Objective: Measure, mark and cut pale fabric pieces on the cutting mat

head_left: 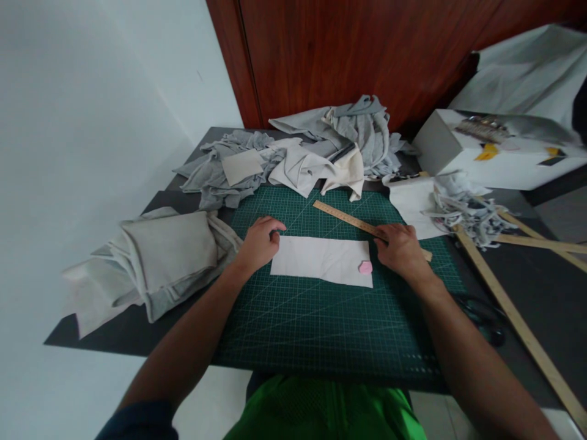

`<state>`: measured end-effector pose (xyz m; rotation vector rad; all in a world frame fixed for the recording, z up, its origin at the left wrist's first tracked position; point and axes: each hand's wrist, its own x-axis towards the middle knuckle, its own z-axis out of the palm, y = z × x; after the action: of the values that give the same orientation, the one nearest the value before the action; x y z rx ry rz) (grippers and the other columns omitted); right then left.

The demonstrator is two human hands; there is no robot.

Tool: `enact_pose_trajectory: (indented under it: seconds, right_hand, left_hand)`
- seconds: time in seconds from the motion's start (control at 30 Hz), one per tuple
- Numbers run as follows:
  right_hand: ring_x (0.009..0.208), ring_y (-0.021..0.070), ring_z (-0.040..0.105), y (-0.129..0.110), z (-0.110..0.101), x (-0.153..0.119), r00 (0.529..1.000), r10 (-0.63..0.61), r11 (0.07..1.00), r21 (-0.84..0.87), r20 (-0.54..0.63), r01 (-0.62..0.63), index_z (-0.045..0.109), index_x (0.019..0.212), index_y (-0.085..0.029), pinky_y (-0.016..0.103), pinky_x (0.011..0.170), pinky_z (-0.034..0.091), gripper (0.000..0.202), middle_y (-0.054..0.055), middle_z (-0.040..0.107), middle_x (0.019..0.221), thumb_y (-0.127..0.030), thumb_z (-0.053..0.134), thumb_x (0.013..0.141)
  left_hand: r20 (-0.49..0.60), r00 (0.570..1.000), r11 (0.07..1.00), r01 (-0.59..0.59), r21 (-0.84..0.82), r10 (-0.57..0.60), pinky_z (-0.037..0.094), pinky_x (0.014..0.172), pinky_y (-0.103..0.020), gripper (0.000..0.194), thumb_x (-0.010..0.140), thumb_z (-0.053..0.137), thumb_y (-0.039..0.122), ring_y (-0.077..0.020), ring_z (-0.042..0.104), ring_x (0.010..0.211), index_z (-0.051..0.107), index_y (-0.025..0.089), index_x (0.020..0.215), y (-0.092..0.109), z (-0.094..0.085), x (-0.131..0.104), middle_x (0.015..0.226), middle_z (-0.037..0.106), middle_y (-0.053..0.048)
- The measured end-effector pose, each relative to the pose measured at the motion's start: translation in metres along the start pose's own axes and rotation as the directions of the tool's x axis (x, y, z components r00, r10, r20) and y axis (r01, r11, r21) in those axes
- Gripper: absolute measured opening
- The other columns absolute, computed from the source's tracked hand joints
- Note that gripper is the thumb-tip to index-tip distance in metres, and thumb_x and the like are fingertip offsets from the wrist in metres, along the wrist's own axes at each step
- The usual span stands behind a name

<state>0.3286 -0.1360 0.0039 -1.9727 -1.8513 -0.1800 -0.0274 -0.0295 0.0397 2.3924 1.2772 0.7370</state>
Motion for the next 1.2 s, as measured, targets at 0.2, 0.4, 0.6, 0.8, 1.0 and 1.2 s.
enact_pose_trajectory:
  seconds: [0.2, 0.4, 0.6, 0.8, 1.0, 1.2]
  right_hand:
    - [0.099, 0.0332, 0.066, 0.005, 0.003, 0.005, 0.998, 0.047, 0.999, -0.001, 0.041, -0.047, 0.07, 0.107, -0.012, 0.049, 0.095, 0.041, 0.026, 0.019, 0.076, 0.105, -0.019, 0.054, 0.089]
    - [0.1, 0.0349, 0.065, 0.012, -0.005, 0.013, 0.998, 0.062, 0.997, 0.037, 0.015, -0.063, 0.07, 0.113, -0.012, 0.053, 0.097, 0.041, 0.031, 0.019, 0.075, 0.105, -0.015, 0.051, 0.089]
    - [0.104, 0.0355, 0.058, 0.007, -0.03, 0.01, 0.999, 0.038, 0.999, 0.008, -0.016, -0.038, 0.068, 0.118, -0.011, 0.052, 0.095, 0.041, 0.032, 0.02, 0.072, 0.111, -0.017, 0.052, 0.091]
    - [0.103, 0.0322, 0.056, -0.043, -0.047, -0.023, 0.986, -0.143, 0.989, 0.04, 0.085, 0.14, 0.071, 0.12, -0.016, 0.044, 0.085, 0.042, 0.03, 0.016, 0.07, 0.116, -0.016, 0.054, 0.095]
    - [0.1, 0.029, 0.054, -0.089, -0.049, -0.073, 0.95, -0.289, 0.946, 0.188, 0.123, 0.263, 0.07, 0.121, -0.017, 0.041, 0.082, 0.043, 0.032, 0.015, 0.069, 0.115, -0.01, 0.051, 0.097]
    - [0.102, 0.0298, 0.055, -0.085, -0.034, -0.098, 0.95, -0.289, 0.945, 0.193, 0.12, 0.263, 0.07, 0.121, -0.019, 0.042, 0.082, 0.043, 0.034, 0.014, 0.068, 0.118, -0.008, 0.049, 0.097]
  left_hand:
    - [-0.021, 0.999, 1.0, -0.027, -0.004, 0.027, 0.055, 0.102, -0.042, 0.028, 0.084, 0.053, 0.005, -0.0232, 0.069, 0.105, 0.074, 0.02, 0.096, -0.001, 0.0, 0.001, 0.104, 0.077, -0.006]
    - [-0.039, 0.983, 0.982, -0.183, -0.051, 0.181, 0.055, 0.1, -0.04, 0.02, 0.089, 0.057, 0.013, -0.0219, 0.068, 0.102, 0.073, 0.02, 0.096, 0.028, 0.009, -0.009, 0.101, 0.076, -0.005]
    - [-0.022, 0.949, 0.948, -0.316, -0.017, 0.316, 0.055, 0.096, -0.04, 0.017, 0.091, 0.058, 0.014, -0.0216, 0.067, 0.097, 0.073, 0.019, 0.096, 0.062, 0.007, -0.012, 0.098, 0.075, -0.004]
    - [-0.108, 0.934, 0.932, -0.321, 0.171, 0.341, 0.051, 0.103, -0.045, 0.024, 0.096, 0.055, 0.014, -0.0268, 0.062, 0.112, 0.072, 0.018, 0.111, 0.086, -0.013, -0.033, 0.116, 0.072, -0.01]
    - [0.055, 0.912, 0.862, -0.403, 0.309, 0.406, 0.047, 0.104, -0.046, 0.032, 0.101, 0.052, 0.018, -0.0303, 0.058, 0.124, 0.067, 0.017, 0.13, 0.104, 0.007, -0.093, 0.131, 0.068, -0.013]
    - [0.158, 0.925, 0.834, -0.379, 0.401, 0.344, 0.047, 0.103, -0.045, 0.042, 0.1, 0.053, 0.018, -0.0311, 0.057, 0.128, 0.06, 0.011, 0.141, 0.098, 0.028, -0.124, 0.142, 0.065, -0.015]
